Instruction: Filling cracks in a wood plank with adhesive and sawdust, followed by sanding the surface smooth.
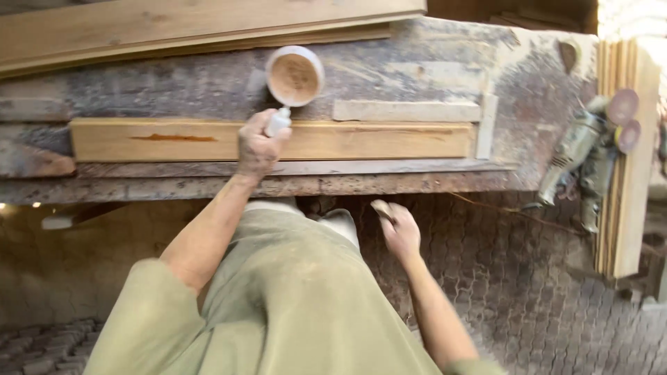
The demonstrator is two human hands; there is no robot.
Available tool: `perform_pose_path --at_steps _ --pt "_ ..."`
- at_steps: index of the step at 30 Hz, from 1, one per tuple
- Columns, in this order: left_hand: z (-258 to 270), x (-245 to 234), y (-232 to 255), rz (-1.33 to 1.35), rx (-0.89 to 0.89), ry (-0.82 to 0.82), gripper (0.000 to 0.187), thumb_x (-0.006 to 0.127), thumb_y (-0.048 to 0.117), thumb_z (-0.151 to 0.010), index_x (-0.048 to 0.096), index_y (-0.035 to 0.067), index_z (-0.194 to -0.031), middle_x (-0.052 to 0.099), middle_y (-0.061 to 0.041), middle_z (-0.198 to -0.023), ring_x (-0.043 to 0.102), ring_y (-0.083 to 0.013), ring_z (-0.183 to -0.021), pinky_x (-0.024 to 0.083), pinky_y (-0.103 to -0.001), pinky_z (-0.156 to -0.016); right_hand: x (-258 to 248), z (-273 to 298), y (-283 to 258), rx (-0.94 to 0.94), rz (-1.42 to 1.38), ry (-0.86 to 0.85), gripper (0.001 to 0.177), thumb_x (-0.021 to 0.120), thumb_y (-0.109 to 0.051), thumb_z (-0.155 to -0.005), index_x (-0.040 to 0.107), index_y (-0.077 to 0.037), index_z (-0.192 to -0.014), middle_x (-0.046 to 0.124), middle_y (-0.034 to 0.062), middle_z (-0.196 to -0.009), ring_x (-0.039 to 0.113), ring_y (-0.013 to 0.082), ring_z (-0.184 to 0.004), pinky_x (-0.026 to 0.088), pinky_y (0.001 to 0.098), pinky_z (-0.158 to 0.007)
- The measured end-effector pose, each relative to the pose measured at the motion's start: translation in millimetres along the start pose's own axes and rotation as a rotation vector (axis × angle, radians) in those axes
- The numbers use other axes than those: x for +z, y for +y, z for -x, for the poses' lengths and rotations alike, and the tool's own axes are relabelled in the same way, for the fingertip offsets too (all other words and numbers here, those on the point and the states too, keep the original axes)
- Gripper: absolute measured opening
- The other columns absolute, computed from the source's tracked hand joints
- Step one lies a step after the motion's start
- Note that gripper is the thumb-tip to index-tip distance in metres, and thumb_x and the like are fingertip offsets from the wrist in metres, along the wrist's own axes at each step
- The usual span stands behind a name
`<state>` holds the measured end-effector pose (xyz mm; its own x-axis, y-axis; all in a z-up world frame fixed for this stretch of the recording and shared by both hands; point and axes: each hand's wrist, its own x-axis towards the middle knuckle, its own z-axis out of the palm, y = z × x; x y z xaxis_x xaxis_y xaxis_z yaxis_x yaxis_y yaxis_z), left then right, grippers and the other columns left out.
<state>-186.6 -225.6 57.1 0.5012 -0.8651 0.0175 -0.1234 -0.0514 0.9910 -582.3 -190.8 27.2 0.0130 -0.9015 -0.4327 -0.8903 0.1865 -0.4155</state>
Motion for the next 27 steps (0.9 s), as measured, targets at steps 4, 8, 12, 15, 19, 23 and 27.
perform_pose_path --at_steps 4,8,12,15,19,23,27 --pt "0.5 19.3 11.3 -0.063 0.045 0.122 0.035 0.085 0.001 -0.082 0.071 -0.003 -0.114 0.067 -0.021 -0.099 0.066 -0.0254 -0.093 0.056 -0.038 -0.075 23.3 -92.9 -50.5 -0.799 0.029 0.169 0.020 0.081 -0.034 -0.077 0.079 -0.031 -0.097 0.064 -0.0058 -0.139 0.068 0.0191 -0.116 0.054 0.0339 -0.100" --pt "-23.4 27.9 45.2 -0.132 0.064 0.147 0.027 0.080 -0.001 -0.090 0.073 -0.006 -0.116 0.069 -0.020 -0.089 0.065 -0.0195 -0.085 0.055 -0.037 -0.070 56.1 -152.1 -171.0 -1.207 -0.096 0.193 0.016 0.065 -0.027 -0.095 0.074 -0.023 -0.083 0.052 0.0061 -0.154 0.071 0.0309 -0.104 0.058 0.0411 -0.087" --pt "-41.9 43.8 45.6 -0.220 0.050 0.123 0.020 0.081 0.002 -0.091 0.077 -0.001 -0.111 0.072 -0.019 -0.084 0.069 -0.0182 -0.080 0.056 -0.035 -0.067 92.5 -193.4 -230.5 -1.105 -0.029 0.005 0.014 0.061 -0.026 -0.093 0.070 -0.023 -0.083 0.046 0.0061 -0.155 0.073 0.0364 -0.094 0.061 0.0476 -0.082" --pt "-49.8 47.5 40.5 -0.125 -0.057 0.123 0.026 0.084 0.000 -0.090 0.076 0.001 -0.115 0.069 -0.007 -0.084 0.061 -0.0073 -0.082 0.056 -0.027 -0.075 128.6 -225.4 -235.6 -0.929 0.129 -0.212 0.012 0.062 -0.036 -0.091 0.072 -0.030 -0.087 0.062 -0.0049 -0.111 0.075 0.0287 -0.083 0.063 0.0398 -0.076" --pt "-57.0 39.3 39.3 -0.268 0.102 0.046 0.028 0.081 -0.007 -0.089 0.071 -0.008 -0.114 0.070 -0.022 -0.097 0.068 -0.0289 -0.092 0.055 -0.037 -0.080 134.0 -235.8 -207.7 -1.103 0.145 -0.085 0.015 0.054 -0.029 -0.091 0.065 -0.023 -0.082 0.058 -0.0013 -0.092 0.069 0.0276 -0.079 0.056 0.0415 -0.077" --pt "-64.5 59.8 13.2 -0.475 0.466 -0.071 0.026 0.093 0.002 -0.077 0.074 -0.005 -0.093 0.075 -0.020 -0.108 0.072 -0.0361 -0.104 0.055 -0.042 -0.093 37.0 -193.0 -171.3 -1.284 0.090 0.078 0.014 0.062 -0.026 -0.089 0.065 -0.021 -0.077 0.058 0.0005 -0.083 0.065 0.0238 -0.078 0.045 0.0432 -0.102" --pt "-62.4 146.2 18.9 -0.409 0.583 -0.121 0.024 0.093 0.018 -0.080 0.078 0.003 -0.090 0.077 -0.015 -0.103 0.073 -0.0335 -0.092 0.056 -0.041 -0.083 -60.2 -168.2 -118.9 -1.210 0.090 0.056 0.005 0.067 -0.023 -0.086 0.066 -0.020 -0.082 0.064 0.0005 -0.085 0.068 0.0216 -0.081 0.040 0.0461 -0.112"
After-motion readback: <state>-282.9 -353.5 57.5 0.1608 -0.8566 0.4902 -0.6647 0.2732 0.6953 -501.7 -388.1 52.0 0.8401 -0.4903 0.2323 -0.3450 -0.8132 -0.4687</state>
